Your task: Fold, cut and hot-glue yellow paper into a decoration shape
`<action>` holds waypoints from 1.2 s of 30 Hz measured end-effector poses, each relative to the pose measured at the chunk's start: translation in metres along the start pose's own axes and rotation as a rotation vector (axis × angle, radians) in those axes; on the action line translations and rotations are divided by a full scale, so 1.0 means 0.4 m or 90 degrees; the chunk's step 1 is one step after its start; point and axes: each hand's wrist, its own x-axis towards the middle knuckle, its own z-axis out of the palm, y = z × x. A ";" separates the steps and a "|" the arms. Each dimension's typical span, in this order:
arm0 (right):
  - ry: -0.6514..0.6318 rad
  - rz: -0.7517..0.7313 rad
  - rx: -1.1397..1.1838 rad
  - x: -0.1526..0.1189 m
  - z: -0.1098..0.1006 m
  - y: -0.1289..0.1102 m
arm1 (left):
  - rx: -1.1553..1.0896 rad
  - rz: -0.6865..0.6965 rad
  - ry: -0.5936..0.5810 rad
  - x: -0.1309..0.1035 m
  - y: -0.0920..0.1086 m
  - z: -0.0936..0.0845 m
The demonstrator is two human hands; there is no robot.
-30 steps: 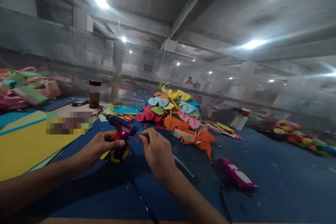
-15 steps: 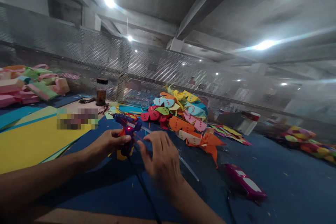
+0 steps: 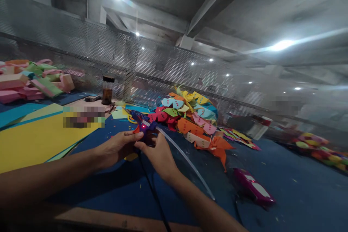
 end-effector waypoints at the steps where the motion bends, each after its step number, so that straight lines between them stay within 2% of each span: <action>1: -0.010 -0.014 0.001 0.001 -0.004 -0.005 | 0.011 -0.005 0.006 -0.005 0.000 0.000; 4: -0.011 -0.060 -0.023 0.000 -0.022 -0.021 | 0.094 -0.021 0.018 -0.040 0.017 -0.010; 6: 0.013 -0.062 -0.063 -0.003 -0.040 -0.027 | 0.231 0.003 0.007 -0.073 0.048 -0.029; 7: 0.011 -0.048 -0.082 -0.005 -0.049 -0.027 | 0.324 0.043 0.018 -0.087 0.069 -0.042; 10: -0.008 -0.034 -0.068 -0.011 -0.069 -0.020 | 0.605 0.282 0.112 -0.105 0.132 -0.092; 11: -0.015 -0.040 -0.062 -0.014 -0.072 -0.016 | 0.673 0.324 0.109 -0.101 0.146 -0.110; 12: -0.020 -0.045 -0.064 -0.017 -0.073 -0.010 | 0.714 0.331 0.088 -0.092 0.153 -0.128; 14: -0.029 -0.047 -0.088 -0.024 -0.072 0.001 | 0.754 0.263 0.028 -0.069 0.148 -0.162; 17: -0.047 -0.030 -0.139 -0.035 -0.066 0.012 | 0.766 0.204 0.011 -0.036 0.109 -0.199; 21: -0.065 -0.005 -0.170 -0.048 -0.059 0.010 | 0.774 0.189 0.052 -0.025 0.079 -0.213; 24: -0.060 0.011 -0.185 -0.052 -0.059 0.003 | 0.773 0.170 0.069 -0.026 0.102 -0.222; 26: -0.048 0.008 -0.202 -0.053 -0.062 0.000 | 0.748 0.115 0.060 -0.024 0.128 -0.236; 28: -0.040 0.005 -0.221 -0.052 -0.064 0.000 | 0.683 0.049 0.102 -0.022 0.153 -0.253; 32: -0.049 0.018 -0.245 -0.051 -0.063 0.007 | 0.586 0.007 0.161 -0.023 0.183 -0.268; 36: -0.064 0.019 -0.261 -0.051 -0.054 0.014 | 0.541 -0.015 0.135 -0.032 0.183 -0.258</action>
